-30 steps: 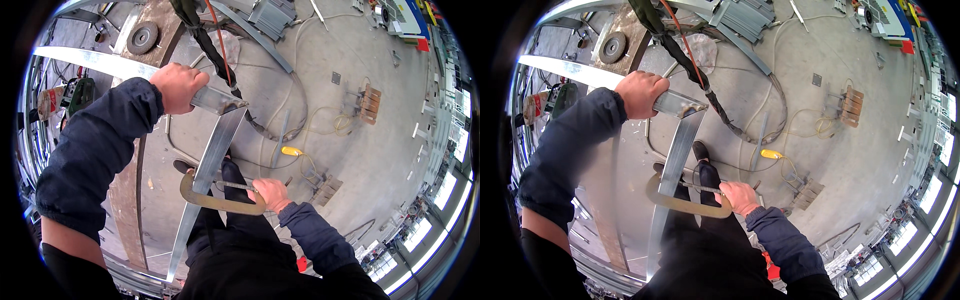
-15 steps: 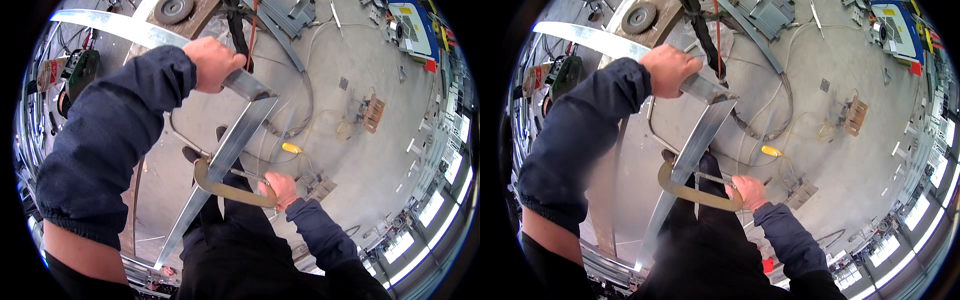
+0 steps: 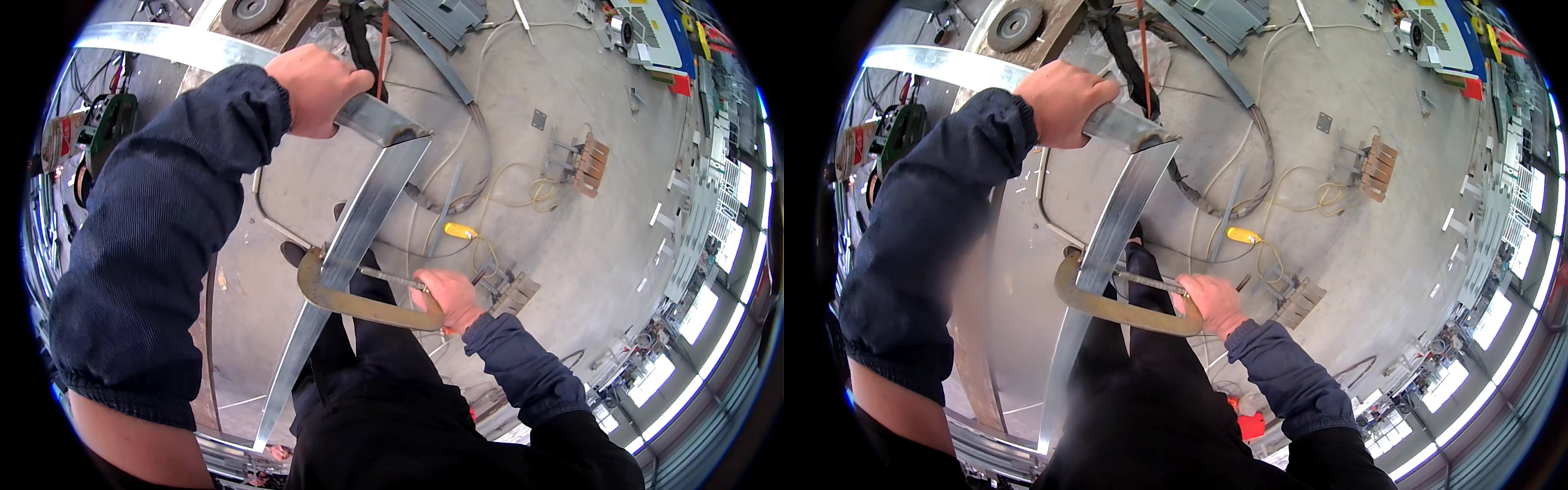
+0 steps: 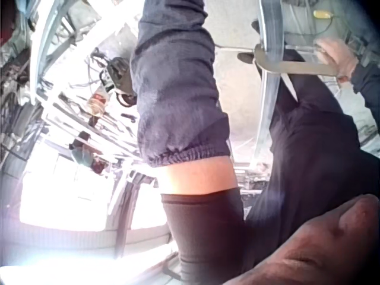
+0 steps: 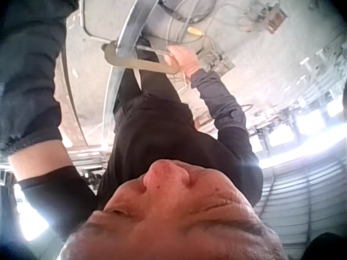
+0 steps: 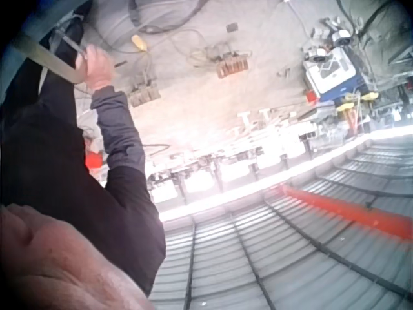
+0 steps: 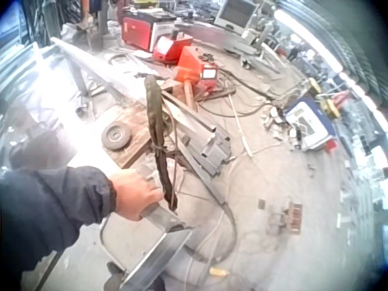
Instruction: The person measures and marks a metal frame using a try square, then uses an angle grinder to cut the frame, producing sparks. They repeatedly measure, adjust, and grind the frame to achieve the desired shape and fit.
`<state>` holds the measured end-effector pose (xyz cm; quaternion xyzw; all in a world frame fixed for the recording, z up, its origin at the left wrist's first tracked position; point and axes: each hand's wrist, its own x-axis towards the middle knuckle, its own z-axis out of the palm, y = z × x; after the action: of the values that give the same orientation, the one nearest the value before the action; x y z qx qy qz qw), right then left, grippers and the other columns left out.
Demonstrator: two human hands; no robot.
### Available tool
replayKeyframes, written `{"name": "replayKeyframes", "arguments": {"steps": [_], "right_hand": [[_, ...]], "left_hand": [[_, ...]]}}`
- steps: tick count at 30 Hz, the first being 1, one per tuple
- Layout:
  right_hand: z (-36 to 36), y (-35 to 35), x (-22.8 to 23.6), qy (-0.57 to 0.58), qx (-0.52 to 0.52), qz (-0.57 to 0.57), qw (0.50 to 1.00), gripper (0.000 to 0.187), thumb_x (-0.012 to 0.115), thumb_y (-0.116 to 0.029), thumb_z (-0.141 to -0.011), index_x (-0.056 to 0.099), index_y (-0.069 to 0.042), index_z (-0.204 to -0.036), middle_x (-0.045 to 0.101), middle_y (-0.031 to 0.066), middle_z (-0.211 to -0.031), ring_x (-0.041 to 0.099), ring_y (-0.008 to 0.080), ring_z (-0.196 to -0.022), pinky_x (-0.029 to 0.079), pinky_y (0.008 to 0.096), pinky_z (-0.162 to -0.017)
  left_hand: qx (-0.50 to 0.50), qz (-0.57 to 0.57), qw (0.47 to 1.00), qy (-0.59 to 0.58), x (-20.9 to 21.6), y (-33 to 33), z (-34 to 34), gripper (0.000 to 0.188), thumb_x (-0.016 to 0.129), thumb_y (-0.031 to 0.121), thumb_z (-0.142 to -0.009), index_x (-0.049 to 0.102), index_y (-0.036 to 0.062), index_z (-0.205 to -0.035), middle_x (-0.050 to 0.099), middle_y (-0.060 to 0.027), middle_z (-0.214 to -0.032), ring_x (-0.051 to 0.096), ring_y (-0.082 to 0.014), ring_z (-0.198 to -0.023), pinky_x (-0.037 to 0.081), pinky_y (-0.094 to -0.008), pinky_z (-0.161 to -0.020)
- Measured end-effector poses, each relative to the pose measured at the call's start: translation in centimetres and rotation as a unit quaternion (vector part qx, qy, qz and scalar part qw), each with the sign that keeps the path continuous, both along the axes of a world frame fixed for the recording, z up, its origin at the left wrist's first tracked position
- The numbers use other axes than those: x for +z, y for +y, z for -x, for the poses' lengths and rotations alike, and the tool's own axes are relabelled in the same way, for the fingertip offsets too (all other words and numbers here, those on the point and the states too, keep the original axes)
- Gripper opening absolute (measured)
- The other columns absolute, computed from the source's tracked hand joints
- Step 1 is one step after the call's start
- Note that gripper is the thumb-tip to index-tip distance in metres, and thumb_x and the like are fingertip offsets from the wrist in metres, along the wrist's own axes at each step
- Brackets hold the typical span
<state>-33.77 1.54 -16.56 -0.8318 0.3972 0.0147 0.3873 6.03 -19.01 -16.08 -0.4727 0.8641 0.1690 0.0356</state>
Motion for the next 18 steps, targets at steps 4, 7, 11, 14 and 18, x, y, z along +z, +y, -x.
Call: {"name": "replayKeyframes", "arguments": {"steps": [4, 7, 11, 14, 18], "right_hand": [[-0.3, -0.3, 0.8, 0.014, 0.001, 0.001, 1.0, 0.026, 0.076, -0.025, -0.089, 0.068, -0.009, -0.108, 0.069, 0.0109, -0.085, 0.069, 0.0343, -0.077, 0.055, 0.0439, -0.065], [-0.1, -0.4, 1.3, 0.02, -0.001, -0.021, 1.0, 0.027, 0.074, -0.029, -0.092, 0.067, -0.009, -0.109, 0.069, 0.0116, -0.087, 0.069, 0.0342, -0.08, 0.055, 0.0441, -0.068], [0.0, -0.5, 1.4, 0.022, -0.005, -0.041, 0.999, 0.028, 0.074, -0.031, -0.094, 0.068, -0.009, -0.11, 0.069, 0.0121, -0.088, 0.07, 0.0352, -0.082, 0.055, 0.0449, -0.069], [0.0, -0.7, 1.6, 0.013, -0.006, -0.053, 0.999, 0.026, 0.074, -0.031, -0.094, 0.068, -0.009, -0.105, 0.069, 0.0118, -0.087, 0.069, 0.0361, -0.079, 0.055, 0.0459, -0.067], [-0.2, -1.0, 2.4, 0.034, 0.0, -0.072, 0.997, 0.026, 0.074, -0.033, -0.094, 0.067, -0.009, -0.1, 0.069, 0.0122, -0.084, 0.069, 0.037, -0.078, 0.054, 0.0469, -0.066]], "left_hand": [[-0.008, -0.007, 1.0, 0.002, 0.6, -0.1, 0.0, 0.041, 0.08, 0.016, -0.063, 0.061, 0.0069, -0.098, 0.071, -0.0134, -0.091, 0.071, -0.039, -0.089, 0.057, -0.0471, -0.079], [-0.017, -0.011, 1.0, 0.005, 0.8, -0.3, 0.2, 0.041, 0.08, 0.016, -0.063, 0.061, 0.007, -0.098, 0.07, -0.0135, -0.089, 0.071, -0.0385, -0.089, 0.057, -0.047, -0.079], [-0.027, -0.003, 1.0, -0.006, 0.9, -0.5, 0.3, 0.045, 0.08, 0.016, -0.066, 0.066, 0.0075, -0.108, 0.075, -0.0121, -0.092, 0.073, -0.0364, -0.087, 0.058, -0.0447, -0.076], [-0.024, -0.007, 1.0, 0.0, 1.0, -0.4, 0.2, 0.045, 0.08, 0.017, -0.064, 0.064, 0.0075, -0.106, 0.073, -0.0123, -0.091, 0.073, -0.0368, -0.087, 0.058, -0.0453, -0.077], [-0.021, -0.015, 0.999, 0.026, 0.5, -0.4, 0.0, 0.043, 0.08, 0.017, -0.062, 0.06, 0.0067, -0.099, 0.069, -0.0134, -0.089, 0.07, -0.0386, -0.087, 0.056, -0.0468, -0.078]]}}
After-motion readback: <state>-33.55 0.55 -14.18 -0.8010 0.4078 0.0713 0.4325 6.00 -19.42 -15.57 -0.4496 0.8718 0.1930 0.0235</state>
